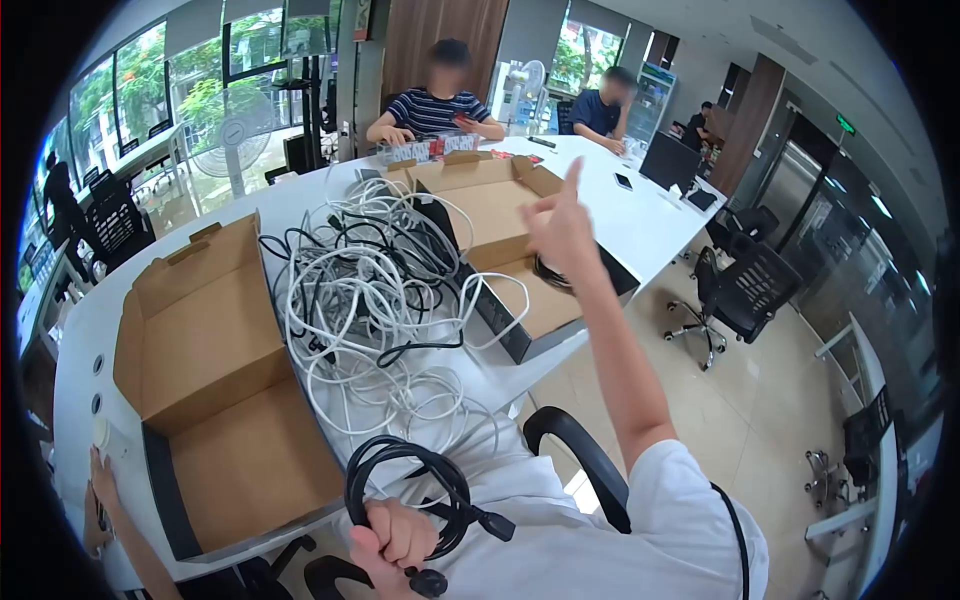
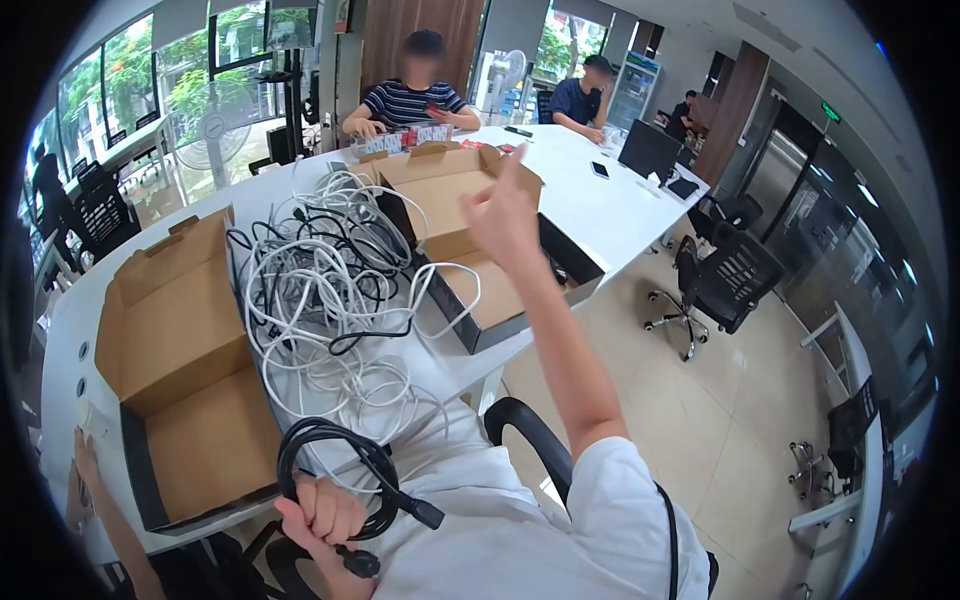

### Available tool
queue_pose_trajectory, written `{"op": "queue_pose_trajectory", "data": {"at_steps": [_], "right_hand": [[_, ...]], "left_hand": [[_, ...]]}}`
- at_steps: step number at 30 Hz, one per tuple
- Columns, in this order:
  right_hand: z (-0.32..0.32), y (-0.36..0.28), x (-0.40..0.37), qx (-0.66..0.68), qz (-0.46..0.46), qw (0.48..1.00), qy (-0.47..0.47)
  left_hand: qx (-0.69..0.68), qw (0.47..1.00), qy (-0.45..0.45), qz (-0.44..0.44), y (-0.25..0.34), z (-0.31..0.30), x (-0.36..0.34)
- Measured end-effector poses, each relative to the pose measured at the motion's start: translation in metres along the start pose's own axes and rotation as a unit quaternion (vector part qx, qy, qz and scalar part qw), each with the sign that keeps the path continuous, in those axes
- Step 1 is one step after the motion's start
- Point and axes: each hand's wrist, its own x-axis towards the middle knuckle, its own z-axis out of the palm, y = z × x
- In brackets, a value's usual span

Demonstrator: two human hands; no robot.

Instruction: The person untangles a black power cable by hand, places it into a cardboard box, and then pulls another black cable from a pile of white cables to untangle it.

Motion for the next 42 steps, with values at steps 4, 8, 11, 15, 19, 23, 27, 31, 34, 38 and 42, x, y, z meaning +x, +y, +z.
{"op": "queue_pose_trajectory", "data": {"at_steps": [4, 8, 11, 15, 19, 23, 27, 31, 34, 38, 42], "right_hand": [[-0.042, 0.037, 0.036, -0.026, 0.106, 0.994, 0.022], [-0.064, 0.065, 0.052, -0.002, 0.124, 0.992, 0.008], [-0.077, 0.051, 0.053, 0.033, 0.148, 0.988, -0.023], [-0.086, 0.039, 0.049, 0.06, 0.145, 0.987, -0.021], [-0.087, 0.033, 0.043, 0.071, 0.155, 0.985, -0.028], [-0.075, 0.032, 0.043, 0.092, 0.13, 0.987, -0.019], [-0.05, 0.079, 0.022, 0.114, 0.013, 0.993, -0.014], [0.0, 0.163, -0.003, 0.248, -0.001, 0.967, -0.064], [0.024, 0.147, -0.04, 0.34, 0.025, 0.936, -0.086], [0.007, 0.045, -0.09, 0.412, 0.037, 0.909, -0.054], [0.007, 0.003, -0.09, 0.461, 0.043, 0.886, 0.021]], "left_hand": [[-0.021, 0.999, -0.005, -0.031, -0.011, -0.001, 0.011], [-0.039, 0.998, 0.005, -0.05, -0.02, 0.0, 0.015], [-0.04, 0.997, 0.005, -0.06, -0.024, 0.003, 0.017], [-0.046, 0.997, 0.003, -0.065, -0.023, 0.003, 0.016], [-0.052, 0.996, 0.017, -0.068, -0.015, 0.002, 0.008], [-0.054, 0.997, 0.024, -0.048, -0.009, 0.004, 0.0], [-0.118, 0.987, 0.003, -0.11, -0.011, -0.001, -0.011], [-0.046, 0.99, 0.083, -0.103, -0.01, 0.027, -0.011], [-0.019, 0.995, 0.076, -0.063, -0.008, 0.022, -0.021], [-0.007, 0.996, 0.088, -0.026, 0.009, 0.04, -0.03], [-0.002, 0.997, 0.071, 0.008, 0.01, 0.04, -0.038]]}}
